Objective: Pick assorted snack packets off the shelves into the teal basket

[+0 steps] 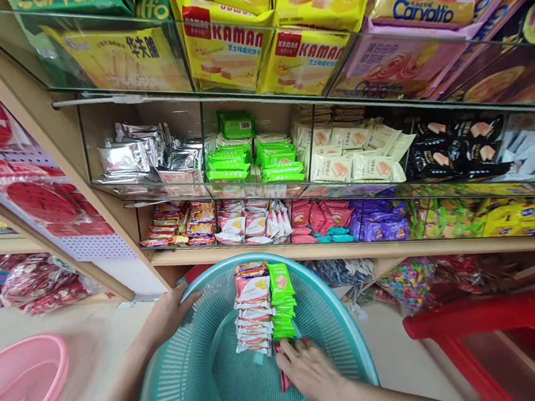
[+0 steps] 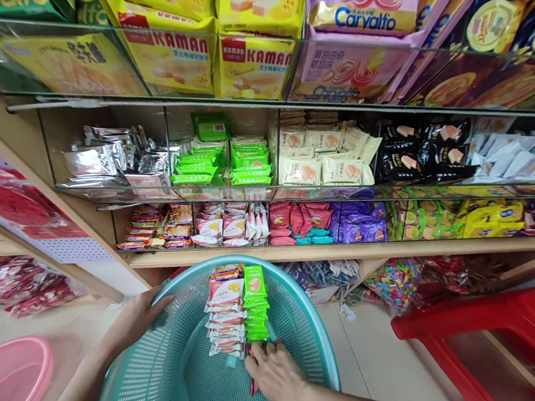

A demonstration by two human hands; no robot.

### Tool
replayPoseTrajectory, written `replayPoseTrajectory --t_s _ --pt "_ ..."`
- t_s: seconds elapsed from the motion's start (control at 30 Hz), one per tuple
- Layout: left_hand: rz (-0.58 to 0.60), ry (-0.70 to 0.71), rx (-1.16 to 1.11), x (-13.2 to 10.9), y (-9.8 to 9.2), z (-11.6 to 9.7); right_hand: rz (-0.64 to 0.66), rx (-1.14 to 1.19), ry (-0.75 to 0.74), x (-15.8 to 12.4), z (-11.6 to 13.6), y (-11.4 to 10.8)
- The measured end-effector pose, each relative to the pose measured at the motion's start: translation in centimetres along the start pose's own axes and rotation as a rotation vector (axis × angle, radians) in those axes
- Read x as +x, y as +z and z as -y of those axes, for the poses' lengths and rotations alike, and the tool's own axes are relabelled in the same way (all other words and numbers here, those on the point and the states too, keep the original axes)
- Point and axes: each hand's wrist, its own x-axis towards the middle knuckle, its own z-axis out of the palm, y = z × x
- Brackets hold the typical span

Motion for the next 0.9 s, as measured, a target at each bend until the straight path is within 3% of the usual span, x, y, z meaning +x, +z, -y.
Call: replayPoseTrajectory --t_s 0.43,0.5,0.6,0.67,0.77,0.9 --pt "-0.022 -0.019 -0.036 0.1 0.1 0.4 0.047 -0.012 0.067 0.7 0.6 0.7" --pt "-0.019 -0.049 -0.022 0.3 0.3 0.8 0.082 0.057 0.059 0.5 0.2 -0.6" --pt "0.005 -0.079 -0.014 0.5 0.5 1.2 0.087 0.229 0.075 0.1 -1.4 -4.6" --pt "0.013 -0.081 -0.027 0.5 0.7 1.4 -0.015 0.356 0.17 -0.3 -3.4 -7.9" --pt "0.007 -0.082 -0.042 0.7 0.8 1.3 -0.333 0.487 0.347 -0.4 -7.9 -10.9" --pt "-0.007 -0.035 -0.042 0.8 1.0 1.5 -0.755 0.517 0.592 0.9 -15.3 -10.2"
